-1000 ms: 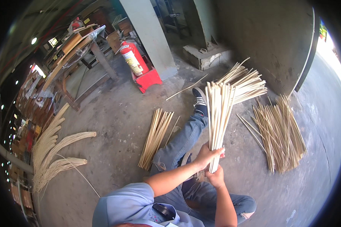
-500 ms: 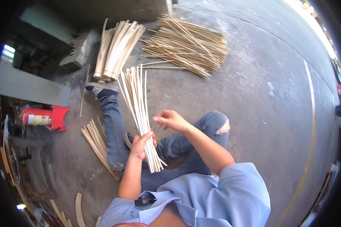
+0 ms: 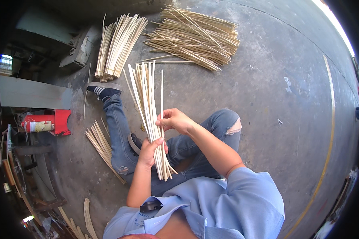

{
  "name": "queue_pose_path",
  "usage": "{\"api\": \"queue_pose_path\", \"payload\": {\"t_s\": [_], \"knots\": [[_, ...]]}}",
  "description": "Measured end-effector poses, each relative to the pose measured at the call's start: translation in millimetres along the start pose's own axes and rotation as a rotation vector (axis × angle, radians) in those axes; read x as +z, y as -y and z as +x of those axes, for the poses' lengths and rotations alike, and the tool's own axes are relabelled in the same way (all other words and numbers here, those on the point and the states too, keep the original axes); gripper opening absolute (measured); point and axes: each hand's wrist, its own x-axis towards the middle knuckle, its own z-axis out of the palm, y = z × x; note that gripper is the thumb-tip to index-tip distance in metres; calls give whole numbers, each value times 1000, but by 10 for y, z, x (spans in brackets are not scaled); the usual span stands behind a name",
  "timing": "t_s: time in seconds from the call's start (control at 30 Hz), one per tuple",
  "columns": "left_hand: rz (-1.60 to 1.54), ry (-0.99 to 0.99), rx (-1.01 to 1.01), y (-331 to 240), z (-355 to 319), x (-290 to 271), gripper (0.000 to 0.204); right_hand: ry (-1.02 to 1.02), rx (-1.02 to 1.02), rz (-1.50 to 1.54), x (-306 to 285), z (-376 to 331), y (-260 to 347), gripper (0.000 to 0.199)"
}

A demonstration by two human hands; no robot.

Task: The person gathers thin wooden sticks from the floor, aligns them into bundles, and secures each bundle with a rubber band. The person repeats this process multiple times, placing completed bundles aside.

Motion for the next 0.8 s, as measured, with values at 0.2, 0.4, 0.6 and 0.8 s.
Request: {"api": "queue_pose_path", "payload": {"t_s": [0.2,0.4,0.6,0.8], "knots": [[54,32,28,-21,22,47,23,36,-37,90,-40,-5,-52,16],[-10,-7,97,31,70,127,36,-59,-86,304,80,-22,-93,8],[44,-84,86,25,73,40,33,-229,-95,371,234,10,-132,27],[-49,-70,117,-10,19,-46,26,-248,-56,269,298,-41,-115,25]]}}
